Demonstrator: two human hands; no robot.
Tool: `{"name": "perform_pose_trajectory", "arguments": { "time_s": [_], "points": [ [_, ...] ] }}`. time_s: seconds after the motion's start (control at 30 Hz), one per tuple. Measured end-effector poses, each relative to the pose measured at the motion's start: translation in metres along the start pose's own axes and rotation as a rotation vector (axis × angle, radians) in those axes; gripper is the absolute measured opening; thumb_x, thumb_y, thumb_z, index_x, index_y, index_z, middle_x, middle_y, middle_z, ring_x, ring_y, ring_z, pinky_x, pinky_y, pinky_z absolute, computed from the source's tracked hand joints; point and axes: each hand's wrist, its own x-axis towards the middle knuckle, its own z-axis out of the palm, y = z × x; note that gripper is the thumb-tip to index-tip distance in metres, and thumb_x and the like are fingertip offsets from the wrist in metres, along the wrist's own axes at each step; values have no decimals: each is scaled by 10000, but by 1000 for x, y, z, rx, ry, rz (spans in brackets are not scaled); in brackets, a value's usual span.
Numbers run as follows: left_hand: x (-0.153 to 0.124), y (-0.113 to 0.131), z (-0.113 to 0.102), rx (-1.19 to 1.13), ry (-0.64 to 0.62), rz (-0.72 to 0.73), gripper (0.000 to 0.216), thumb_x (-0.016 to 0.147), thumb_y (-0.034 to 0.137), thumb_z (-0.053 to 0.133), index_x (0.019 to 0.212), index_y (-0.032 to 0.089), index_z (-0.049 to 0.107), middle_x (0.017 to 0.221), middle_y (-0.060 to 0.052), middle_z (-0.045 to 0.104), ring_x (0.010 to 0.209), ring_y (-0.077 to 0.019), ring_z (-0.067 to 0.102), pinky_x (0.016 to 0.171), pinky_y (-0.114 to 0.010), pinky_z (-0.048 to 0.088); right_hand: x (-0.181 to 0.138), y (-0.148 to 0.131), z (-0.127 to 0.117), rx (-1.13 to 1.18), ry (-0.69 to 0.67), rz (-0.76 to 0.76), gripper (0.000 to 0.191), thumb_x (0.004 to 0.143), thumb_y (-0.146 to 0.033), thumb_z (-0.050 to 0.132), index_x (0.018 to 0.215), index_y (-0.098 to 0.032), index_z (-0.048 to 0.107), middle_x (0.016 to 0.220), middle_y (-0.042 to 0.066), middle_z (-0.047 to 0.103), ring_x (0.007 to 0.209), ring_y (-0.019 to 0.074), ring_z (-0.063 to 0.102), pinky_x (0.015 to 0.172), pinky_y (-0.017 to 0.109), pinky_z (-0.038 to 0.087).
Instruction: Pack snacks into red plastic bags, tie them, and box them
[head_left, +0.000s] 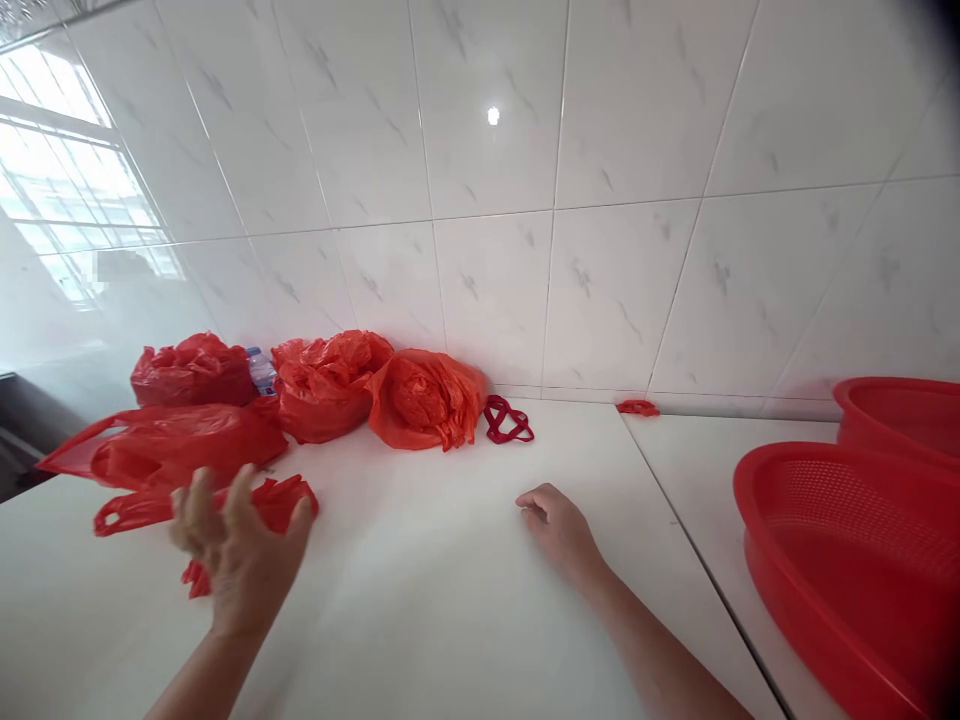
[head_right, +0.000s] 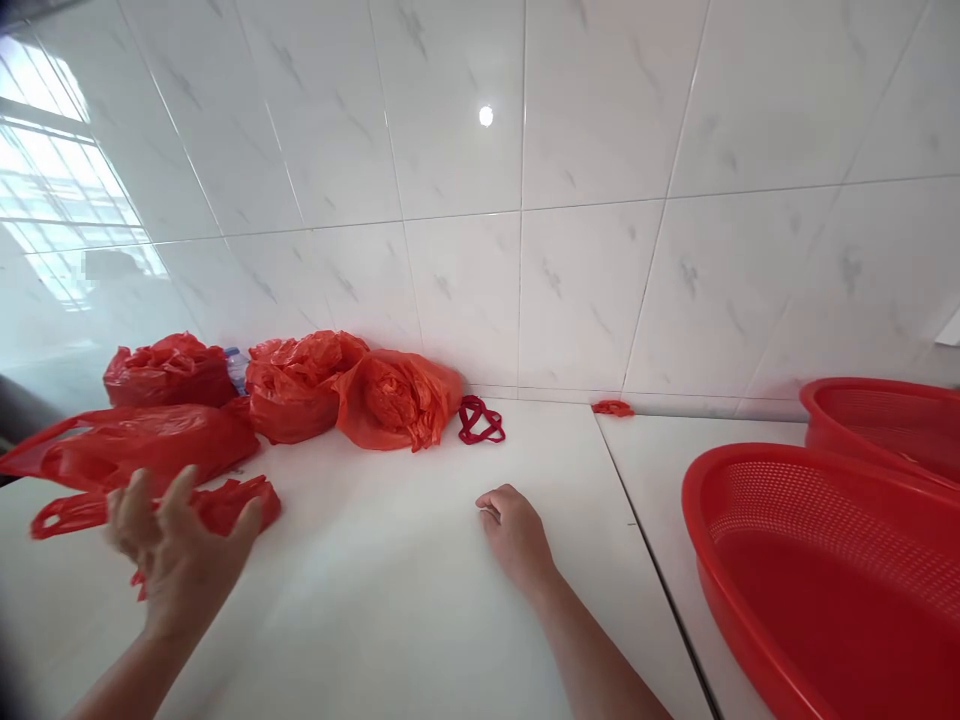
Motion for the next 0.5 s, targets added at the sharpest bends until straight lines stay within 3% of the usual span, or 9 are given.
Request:
{"name": "perform_pose_trajectory", "arguments": {
  "time_s": [0.07,0.13,0.17,0.27,0.37,0.5],
  "points": [
    [2,22,10,-91,-57,250,538,704,277,670,1209,238,486,1451,-95,283,1340,-361,246,1086,-569,220,1,1,1,-4,-5,4,185,791,-244,450,861,-259,621,984,3,619,901,167,597,782,307,466],
    [9,43,28,-227,-308,388,369,768,221,596,1132,229,535,1401,-95,371,1300,-306,345,1051,-489,331,2,2,0,4,-16,5,179,790,-252,455,859,-258,621,988,4,619,906,171,595,787,313,466],
    [14,52,39,-285,-432,391,310,793,210,560,1102,225,552,1376,-97,402,1264,-283,396,1011,-454,385,2,3,0,13,-21,8,177,790,-258,458,860,-259,620,992,4,619,913,172,593,793,315,464],
    [32,77,75,-418,-649,269,255,816,214,509,1060,229,580,1288,-82,487,1126,-238,520,911,-394,459,2,3,-3,48,-31,39,175,791,-283,466,875,-263,618,996,2,625,922,176,585,804,323,461],
    [47,102,106,-502,-795,120,278,799,222,523,1069,228,590,1220,-66,542,1058,-218,555,888,-356,450,2,2,-5,83,-29,95,182,791,-310,469,889,-266,616,978,1,637,914,182,585,792,327,462],
    [54,135,136,-523,-840,40,580,725,360,637,1261,216,468,1302,-106,490,1156,-276,479,867,-369,429,1,1,-7,112,-32,157,200,794,-341,460,890,-267,619,935,-2,649,867,184,593,749,323,463]
  ]
}}
